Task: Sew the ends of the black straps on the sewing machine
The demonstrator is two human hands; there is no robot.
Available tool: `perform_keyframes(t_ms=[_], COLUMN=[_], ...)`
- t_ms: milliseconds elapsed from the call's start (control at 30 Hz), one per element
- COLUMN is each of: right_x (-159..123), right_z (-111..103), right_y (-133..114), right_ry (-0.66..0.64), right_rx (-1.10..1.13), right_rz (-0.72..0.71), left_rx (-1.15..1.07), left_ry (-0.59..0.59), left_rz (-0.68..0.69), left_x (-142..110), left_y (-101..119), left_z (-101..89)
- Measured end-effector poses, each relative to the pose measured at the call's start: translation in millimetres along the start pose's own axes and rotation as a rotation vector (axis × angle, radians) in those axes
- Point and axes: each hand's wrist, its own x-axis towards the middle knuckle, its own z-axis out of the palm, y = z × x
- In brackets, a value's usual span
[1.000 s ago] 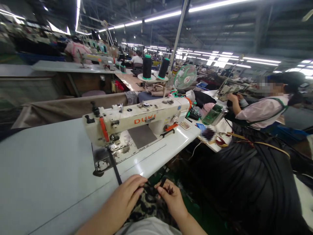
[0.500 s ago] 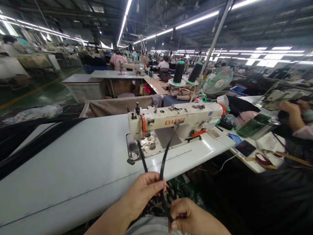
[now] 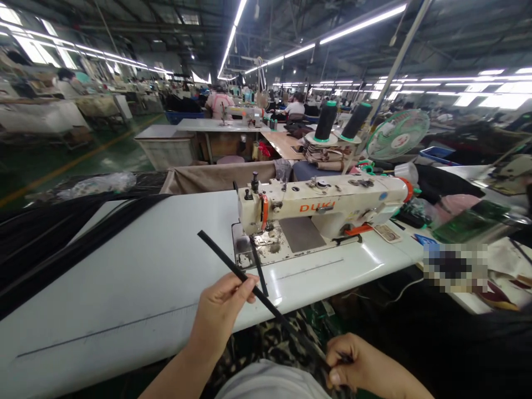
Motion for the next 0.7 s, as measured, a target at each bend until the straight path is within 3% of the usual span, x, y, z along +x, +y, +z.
perform_keyframes(t_ms=[100,233,700], right_x=[-3.4,-3.7,0.5], right_z=[-7.7,-12.5,-9.5], right_y=[-2.5,-4.5,-13.8], right_ry=[-0.011,0.023,0.058], right_rx=[-0.018,-0.037,-0.150], right_rz=[-0.067,-0.130,-0.100], left_rx=[0.009,-0.043,-0.100], left_ry=[0.121,0.177,0.152], left_rz=[-0.056,-0.116,-0.165], left_x=[11.9,20.7,24.9], left_y=[-8.5,-20.1,-32.2], left_z=[-9.7,-17.0,-19.6])
